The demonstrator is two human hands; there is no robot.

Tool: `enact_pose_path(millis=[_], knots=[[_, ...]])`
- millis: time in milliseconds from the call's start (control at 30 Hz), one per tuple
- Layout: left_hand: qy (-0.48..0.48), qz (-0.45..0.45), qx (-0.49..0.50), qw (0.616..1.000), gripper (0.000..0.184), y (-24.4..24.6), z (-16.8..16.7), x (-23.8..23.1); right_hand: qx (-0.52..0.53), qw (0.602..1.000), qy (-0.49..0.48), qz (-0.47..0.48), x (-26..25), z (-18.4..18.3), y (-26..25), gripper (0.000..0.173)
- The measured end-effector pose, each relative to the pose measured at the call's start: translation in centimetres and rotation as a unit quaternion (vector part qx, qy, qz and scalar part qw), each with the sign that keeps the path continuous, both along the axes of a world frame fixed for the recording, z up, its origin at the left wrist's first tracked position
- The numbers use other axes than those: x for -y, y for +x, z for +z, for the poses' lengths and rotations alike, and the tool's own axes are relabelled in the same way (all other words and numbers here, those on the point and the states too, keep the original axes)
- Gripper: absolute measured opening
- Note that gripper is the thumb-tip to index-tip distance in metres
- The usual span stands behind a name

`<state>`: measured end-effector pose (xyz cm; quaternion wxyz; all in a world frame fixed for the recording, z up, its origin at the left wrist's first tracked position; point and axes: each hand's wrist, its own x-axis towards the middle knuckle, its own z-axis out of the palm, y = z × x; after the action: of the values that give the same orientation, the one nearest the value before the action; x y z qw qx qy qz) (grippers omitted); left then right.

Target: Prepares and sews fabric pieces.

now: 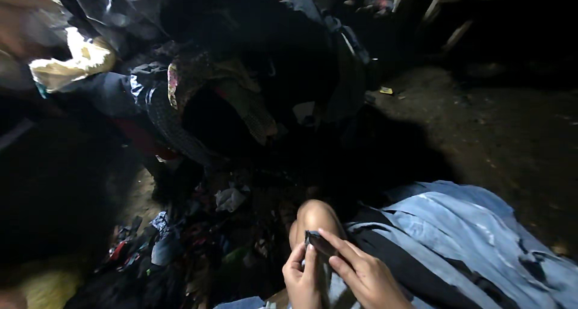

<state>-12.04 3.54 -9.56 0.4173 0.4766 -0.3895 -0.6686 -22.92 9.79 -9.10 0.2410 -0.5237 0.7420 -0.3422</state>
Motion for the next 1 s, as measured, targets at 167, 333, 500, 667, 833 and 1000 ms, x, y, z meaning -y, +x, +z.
enact_pose_path(millis=[167, 333, 500, 667, 833, 1000], knots=[[-0.065, -0.028, 0.042, 0.997, 0.02, 0.0, -0.4, -0.4, -0.03, 0.996, -0.073, -0.029, 1.0, -1.4, 0.9, 0.038], [-0.052, -0.03, 0.067, 0.996, 0.018, 0.1, -0.4, -0.1, -0.007, 0.993, -0.116, -0.024, 1.4, -2.7, 1.2, 0.036], [-0.131, 0.116, 0.054, 0.983, 0.06, 5.1, 2.9, 3.3, 0.004, 0.997, -0.083, 0.002, 1.6, -2.6, 0.4, 0.035], [-0.297, 0.138, 0.126, 0.936, 0.047, 13.9, 13.9, 4.5, -0.028, 0.995, -0.1, 0.007, 1.5, -3.0, 0.5, 0.036], [-0.245, 0.048, 0.285, 0.926, 0.045, 13.6, 15.1, 4.6, -0.018, 0.996, -0.089, 0.009, 1.4, -2.7, 0.4, 0.036], [-0.244, 0.02, 0.302, 0.921, 0.044, 12.5, 14.6, 4.3, -0.02, 0.995, -0.094, 0.005, 1.4, -2.9, 0.2, 0.037]])
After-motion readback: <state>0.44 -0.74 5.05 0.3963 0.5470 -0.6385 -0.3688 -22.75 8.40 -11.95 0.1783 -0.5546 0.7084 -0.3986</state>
